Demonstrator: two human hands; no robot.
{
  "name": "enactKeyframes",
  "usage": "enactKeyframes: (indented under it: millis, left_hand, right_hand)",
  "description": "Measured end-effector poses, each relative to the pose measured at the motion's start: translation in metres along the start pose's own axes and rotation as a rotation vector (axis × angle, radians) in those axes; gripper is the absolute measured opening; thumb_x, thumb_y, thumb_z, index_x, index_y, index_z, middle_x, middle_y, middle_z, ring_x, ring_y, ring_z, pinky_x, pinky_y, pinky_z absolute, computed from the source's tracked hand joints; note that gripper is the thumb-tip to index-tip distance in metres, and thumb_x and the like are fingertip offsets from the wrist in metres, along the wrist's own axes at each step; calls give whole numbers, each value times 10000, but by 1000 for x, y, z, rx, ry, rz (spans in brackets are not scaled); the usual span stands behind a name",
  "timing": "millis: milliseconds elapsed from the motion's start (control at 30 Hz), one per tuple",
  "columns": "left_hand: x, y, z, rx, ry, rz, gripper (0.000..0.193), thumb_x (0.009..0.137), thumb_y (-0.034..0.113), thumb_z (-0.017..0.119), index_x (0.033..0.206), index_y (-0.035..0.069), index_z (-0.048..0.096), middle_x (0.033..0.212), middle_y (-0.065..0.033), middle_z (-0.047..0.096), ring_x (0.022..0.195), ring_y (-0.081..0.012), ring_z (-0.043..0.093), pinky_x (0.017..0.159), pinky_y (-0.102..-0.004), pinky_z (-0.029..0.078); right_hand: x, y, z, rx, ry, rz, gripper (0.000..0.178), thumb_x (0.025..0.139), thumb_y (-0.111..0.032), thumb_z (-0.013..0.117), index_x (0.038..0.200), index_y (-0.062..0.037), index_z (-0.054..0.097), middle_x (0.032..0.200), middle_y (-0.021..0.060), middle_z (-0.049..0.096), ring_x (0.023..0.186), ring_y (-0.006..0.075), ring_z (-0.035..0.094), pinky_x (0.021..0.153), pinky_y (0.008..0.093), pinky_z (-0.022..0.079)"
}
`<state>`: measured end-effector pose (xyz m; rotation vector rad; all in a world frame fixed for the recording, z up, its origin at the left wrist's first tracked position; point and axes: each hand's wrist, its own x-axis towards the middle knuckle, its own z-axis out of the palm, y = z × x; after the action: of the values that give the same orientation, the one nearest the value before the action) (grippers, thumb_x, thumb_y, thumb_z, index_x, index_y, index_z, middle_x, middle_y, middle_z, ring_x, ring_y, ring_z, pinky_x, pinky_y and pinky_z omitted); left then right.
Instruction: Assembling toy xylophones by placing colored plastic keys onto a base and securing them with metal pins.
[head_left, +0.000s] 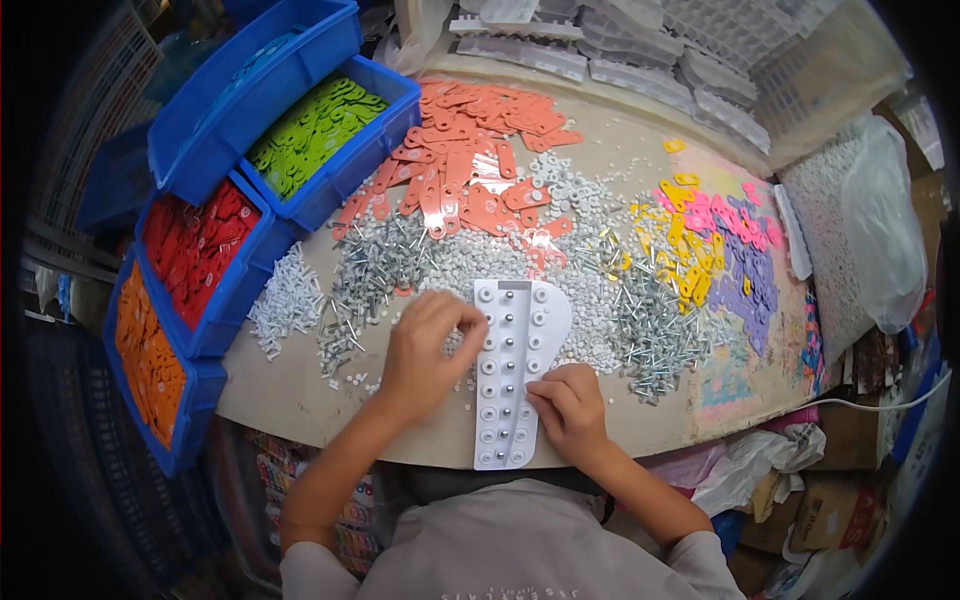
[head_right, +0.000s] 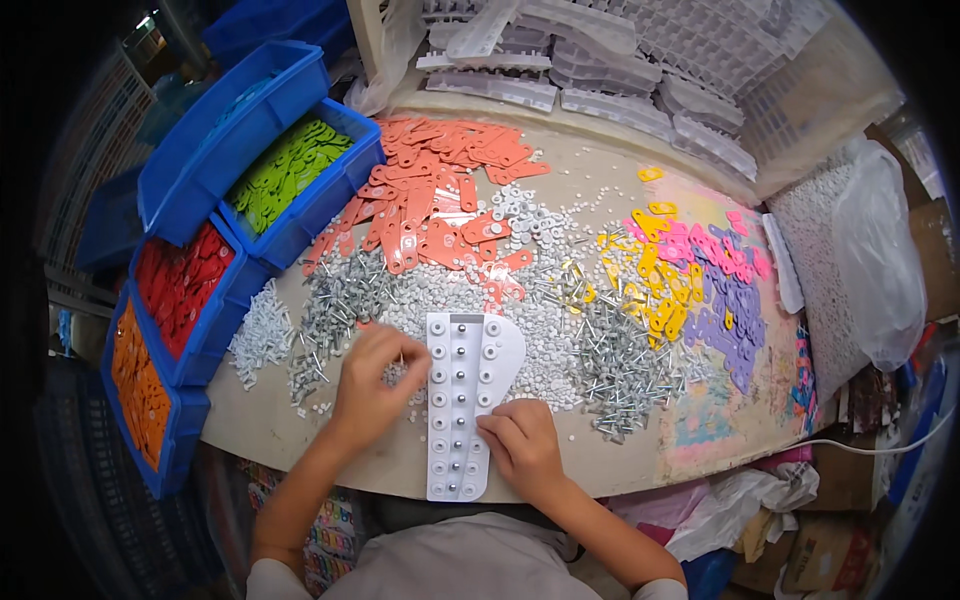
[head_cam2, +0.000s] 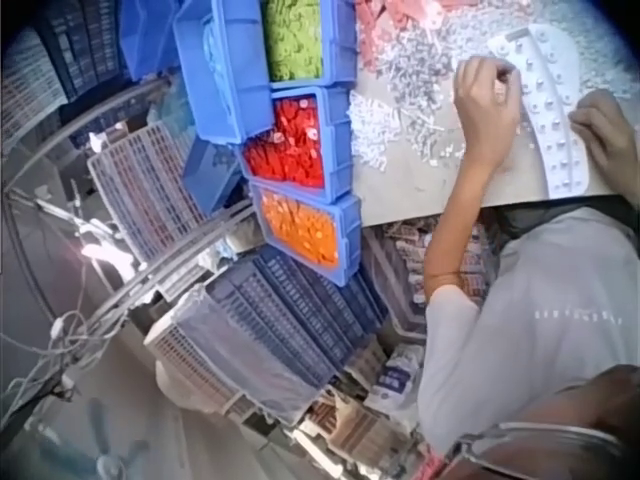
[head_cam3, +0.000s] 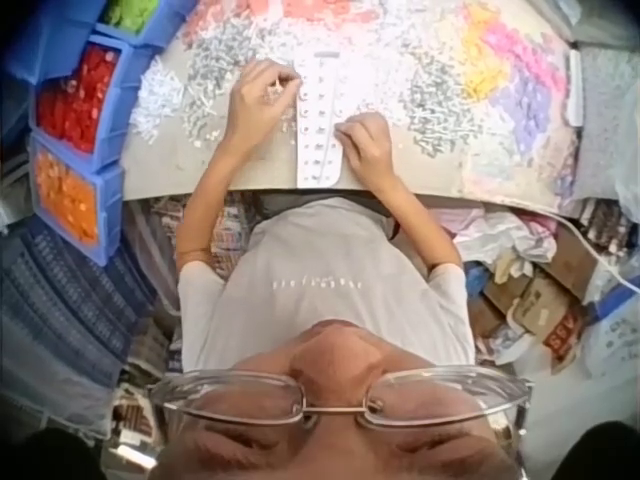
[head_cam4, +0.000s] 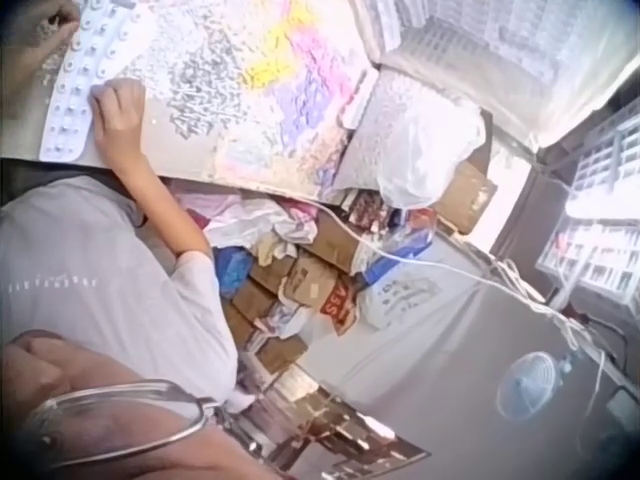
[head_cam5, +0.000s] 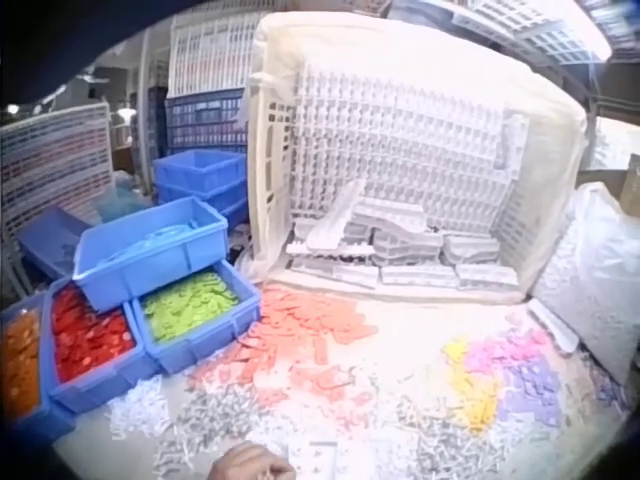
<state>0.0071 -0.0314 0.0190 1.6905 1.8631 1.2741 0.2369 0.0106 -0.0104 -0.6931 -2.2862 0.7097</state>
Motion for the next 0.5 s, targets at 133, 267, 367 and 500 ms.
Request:
enactKeyframes:
  millis: [133,267,367,500]
  left_hand:
    - [70,-25,10,160,77,131,94,844,64,699,933,36,714,894,-97,666,854,-270,630,797,-381,498]
    - [124,-51,38,89,-1,79,137,858,108,708,976,42,728,902,-97,672,896,-270,643,795,-394,509]
    - [148,-66,60,227,-22,109,186,864,208,724,976,60,732,901,-82,672,888,-265,657,757,-395,519]
    - [160,-70,81,300,-100,18,184,831,227,763,893,64,704,878,-74,639,909,-262,651,740,-408,512]
  right_hand:
    - [-1,4,-4,29,16,-3,231,756,91,727,932,-33,644,898,106,619,843,294,582,761,388,466]
    - [20,10,-28,-48,97,66,206,794,100,664,949,-26,615,921,131,619,870,324,578,790,402,461]
    - [41,23,-44,-144,82,168,159,830,66,642,961,-19,612,939,136,614,909,331,570,820,401,453]
    - [65,49,-62,-263,14,196,109,871,-23,651,973,-24,614,965,129,613,953,328,560,862,410,434]
